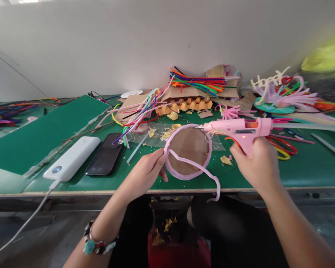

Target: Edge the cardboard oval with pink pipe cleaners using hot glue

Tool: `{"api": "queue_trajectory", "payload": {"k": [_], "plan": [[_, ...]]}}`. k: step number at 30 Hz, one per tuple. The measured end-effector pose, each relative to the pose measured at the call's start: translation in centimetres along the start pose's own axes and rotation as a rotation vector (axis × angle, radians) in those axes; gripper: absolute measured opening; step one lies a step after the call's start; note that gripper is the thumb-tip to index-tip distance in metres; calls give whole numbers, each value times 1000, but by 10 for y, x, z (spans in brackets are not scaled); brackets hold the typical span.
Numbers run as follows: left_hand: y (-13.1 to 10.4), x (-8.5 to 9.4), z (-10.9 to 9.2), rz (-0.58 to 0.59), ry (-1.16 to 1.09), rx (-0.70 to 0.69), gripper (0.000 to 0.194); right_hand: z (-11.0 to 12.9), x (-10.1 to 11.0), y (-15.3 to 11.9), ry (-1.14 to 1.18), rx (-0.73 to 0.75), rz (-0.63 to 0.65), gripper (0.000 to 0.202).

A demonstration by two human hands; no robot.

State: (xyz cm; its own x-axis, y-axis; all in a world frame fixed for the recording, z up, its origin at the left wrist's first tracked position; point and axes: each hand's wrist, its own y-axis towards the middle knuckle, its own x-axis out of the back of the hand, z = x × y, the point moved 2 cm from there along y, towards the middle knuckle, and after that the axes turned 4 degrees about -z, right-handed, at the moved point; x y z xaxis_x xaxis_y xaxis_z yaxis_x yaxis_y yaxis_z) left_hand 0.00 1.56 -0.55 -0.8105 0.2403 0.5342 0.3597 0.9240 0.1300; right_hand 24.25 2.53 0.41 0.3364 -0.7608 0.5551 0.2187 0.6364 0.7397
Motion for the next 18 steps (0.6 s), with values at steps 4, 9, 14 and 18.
{"api": "queue_trajectory", "payload": {"k": [4,9,14,18], "plan": [[1,0,0,-9,-16,5,25,-2,0,1,1,-32,19,23],[0,0,1,-18,-31,1,26,-5,0,1,0,-52,47,23],[0,0,3,-39,-53,-3,24,-6,0,0,-17,-47,59,22],[0,2,5,-43,-95,-3,24,-7,0,0,-29,-30,52,20]]}}
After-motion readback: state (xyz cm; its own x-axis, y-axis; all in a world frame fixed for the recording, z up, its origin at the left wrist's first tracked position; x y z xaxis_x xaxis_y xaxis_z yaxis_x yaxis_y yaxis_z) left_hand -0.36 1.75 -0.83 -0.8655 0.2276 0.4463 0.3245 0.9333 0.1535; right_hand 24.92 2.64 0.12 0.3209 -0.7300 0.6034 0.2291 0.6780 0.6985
